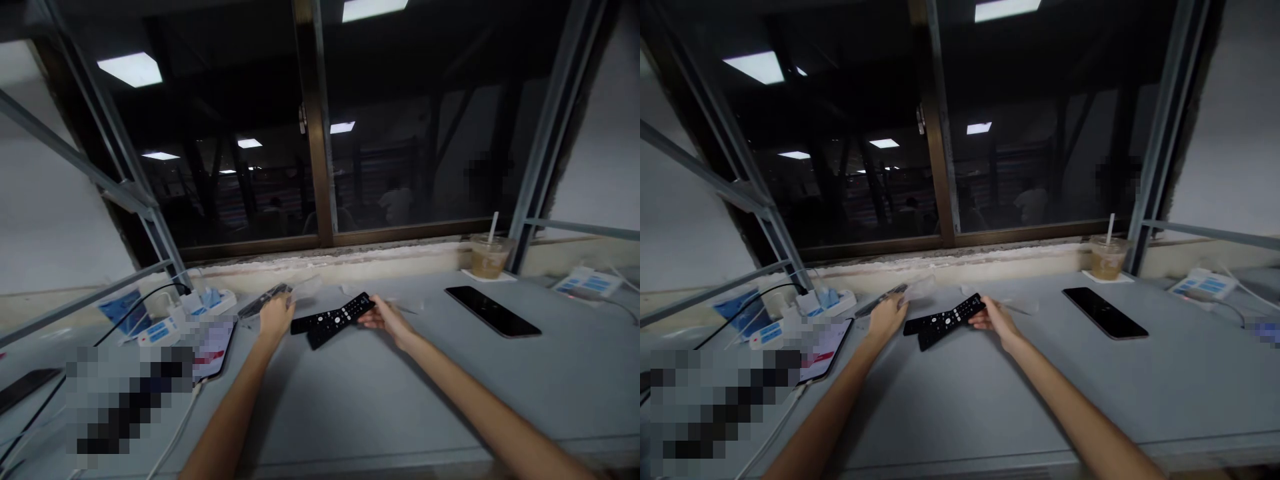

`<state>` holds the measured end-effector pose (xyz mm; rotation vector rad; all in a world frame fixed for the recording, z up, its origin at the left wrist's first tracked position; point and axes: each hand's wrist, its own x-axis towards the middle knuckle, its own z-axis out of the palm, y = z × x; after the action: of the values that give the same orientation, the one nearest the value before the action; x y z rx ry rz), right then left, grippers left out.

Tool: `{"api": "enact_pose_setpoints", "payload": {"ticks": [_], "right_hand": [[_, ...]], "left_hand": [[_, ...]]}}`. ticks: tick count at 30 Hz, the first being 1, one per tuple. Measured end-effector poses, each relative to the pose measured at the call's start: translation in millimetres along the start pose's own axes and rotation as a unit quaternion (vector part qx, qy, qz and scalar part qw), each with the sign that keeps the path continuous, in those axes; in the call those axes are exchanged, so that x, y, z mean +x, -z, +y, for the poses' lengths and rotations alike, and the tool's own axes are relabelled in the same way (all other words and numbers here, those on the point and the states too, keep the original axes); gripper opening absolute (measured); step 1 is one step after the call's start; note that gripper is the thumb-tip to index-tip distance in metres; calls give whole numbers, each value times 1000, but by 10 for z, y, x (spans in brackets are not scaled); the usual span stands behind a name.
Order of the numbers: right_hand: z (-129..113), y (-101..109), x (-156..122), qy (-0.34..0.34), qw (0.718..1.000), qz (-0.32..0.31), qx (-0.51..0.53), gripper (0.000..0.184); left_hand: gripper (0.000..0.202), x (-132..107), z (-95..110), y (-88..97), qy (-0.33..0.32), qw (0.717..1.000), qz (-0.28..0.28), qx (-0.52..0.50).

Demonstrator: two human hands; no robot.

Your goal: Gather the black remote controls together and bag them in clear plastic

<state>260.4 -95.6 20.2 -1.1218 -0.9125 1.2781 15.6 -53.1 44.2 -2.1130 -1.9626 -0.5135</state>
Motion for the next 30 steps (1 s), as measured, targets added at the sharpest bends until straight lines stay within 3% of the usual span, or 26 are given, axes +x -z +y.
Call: {"api": "enact_pose_setpoints", "payload": {"ticks": [5,11,19,23,26,28,30], "right_hand": [[49,-14,-21,-55,989,-113,-84,22],[25,58,-10,-105,942,-161,-276,30],[-12,171,-21,-40,930,-145,-336,32],[19,210,15,24,906,-140,-398,38],[35,179,16,60,886,-90,-452,40],[38,134,3,108,881,-68,-456,38],[40,85,-18,170,879,-87,-438,33]], "left_hand": [[22,-39,124,-84,-52,998,-44,18],[27,-48,125,-78,-15,999,-40,31],[28,-43,87,-16,36,999,-29,29],[27,-51,90,-18,43,999,-26,19],[26,-54,91,-31,38,999,-23,17],[26,-53,88,-40,36,999,-14,14],[26,-50,83,-45,34,999,-2,10]]}}
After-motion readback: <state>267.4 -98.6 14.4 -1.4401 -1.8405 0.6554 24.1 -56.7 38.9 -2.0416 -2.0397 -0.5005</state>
